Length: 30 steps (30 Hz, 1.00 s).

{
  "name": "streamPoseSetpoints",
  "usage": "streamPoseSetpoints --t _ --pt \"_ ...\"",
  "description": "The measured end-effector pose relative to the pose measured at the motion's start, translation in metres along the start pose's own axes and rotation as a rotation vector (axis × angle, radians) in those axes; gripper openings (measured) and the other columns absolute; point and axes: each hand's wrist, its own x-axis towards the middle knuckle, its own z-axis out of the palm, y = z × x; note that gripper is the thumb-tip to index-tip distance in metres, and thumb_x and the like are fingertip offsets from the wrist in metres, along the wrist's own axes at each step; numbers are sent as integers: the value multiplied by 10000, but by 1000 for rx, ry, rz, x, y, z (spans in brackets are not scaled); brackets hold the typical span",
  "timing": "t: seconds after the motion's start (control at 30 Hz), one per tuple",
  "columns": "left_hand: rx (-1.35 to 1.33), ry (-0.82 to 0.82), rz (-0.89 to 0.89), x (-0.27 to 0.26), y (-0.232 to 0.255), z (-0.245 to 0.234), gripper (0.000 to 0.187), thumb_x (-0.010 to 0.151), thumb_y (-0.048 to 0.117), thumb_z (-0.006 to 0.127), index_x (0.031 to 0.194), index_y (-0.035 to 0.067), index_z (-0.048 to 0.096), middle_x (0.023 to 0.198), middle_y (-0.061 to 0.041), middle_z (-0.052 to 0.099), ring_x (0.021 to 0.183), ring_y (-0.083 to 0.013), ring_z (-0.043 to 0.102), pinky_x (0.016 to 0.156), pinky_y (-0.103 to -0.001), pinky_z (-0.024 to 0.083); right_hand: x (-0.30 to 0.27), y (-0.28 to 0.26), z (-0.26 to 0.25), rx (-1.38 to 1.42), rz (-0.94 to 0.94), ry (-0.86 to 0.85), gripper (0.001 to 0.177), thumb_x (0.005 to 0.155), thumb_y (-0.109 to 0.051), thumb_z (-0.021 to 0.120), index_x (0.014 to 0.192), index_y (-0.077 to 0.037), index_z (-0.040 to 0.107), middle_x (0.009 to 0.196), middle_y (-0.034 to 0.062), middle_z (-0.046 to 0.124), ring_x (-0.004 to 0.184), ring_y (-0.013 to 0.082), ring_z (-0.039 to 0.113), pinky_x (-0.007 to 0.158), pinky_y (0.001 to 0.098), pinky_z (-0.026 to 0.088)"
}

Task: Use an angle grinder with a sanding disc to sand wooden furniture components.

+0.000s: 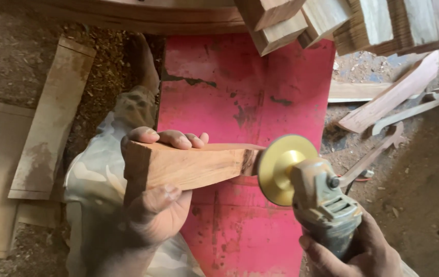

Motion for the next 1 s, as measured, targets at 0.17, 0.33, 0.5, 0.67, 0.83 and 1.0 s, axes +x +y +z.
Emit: streamPoseSetpoints --t 0.17,0.33,0.5,0.67,0.83,1.0 --pt "70 -9 44 -1 -5 6 592 914 -4 661 1432 132 408 1234 -151 535 1276 -298 489 1305 -521 263 1 -19 11 -270 -153 73 1011 722 -212 937 1567 35 441 1337 151 740 1224 204 716 1034 352 524" --pt "54 9 36 1 -1 0 586 910 2 664 1422 130 410 1226 -144 539 1269 -297 491 1301 -528 264 10 -14 6 -315 -223 -3 1024 723 -240 914 1561 48 400 1378 158 689 1284 210 651 1067 352 469" --pt "28 13 -1 3 4 -8 564 913 26 674 1411 146 437 1218 -134 543 1263 -294 495 1310 -540 266 15 -4 11 -56 -61 21 879 700 -172 872 1459 28 475 1282 156 724 1190 203 677 1016 362 492" --pt "19 0 1 3 4 -6 550 913 35 685 1398 153 454 1221 -125 543 1262 -295 496 1303 -553 271 9 0 15 94 13 131 855 686 -127 868 1441 34 502 1245 152 729 1149 211 681 988 374 508" --pt "29 -17 2 1 2 0 572 912 37 705 1403 163 439 1227 -121 535 1278 -295 483 1309 -547 256 0 -21 29 -119 -3 258 888 694 -115 913 1484 32 535 1205 159 783 1086 235 755 938 383 573" --pt "50 -6 38 3 -1 -2 584 895 42 695 1407 155 439 1263 -143 546 1267 -300 485 1337 -568 265 10 -36 28 -543 121 233 1029 625 -271 1004 1540 -77 576 1172 87 775 1072 167 755 941 315 601"
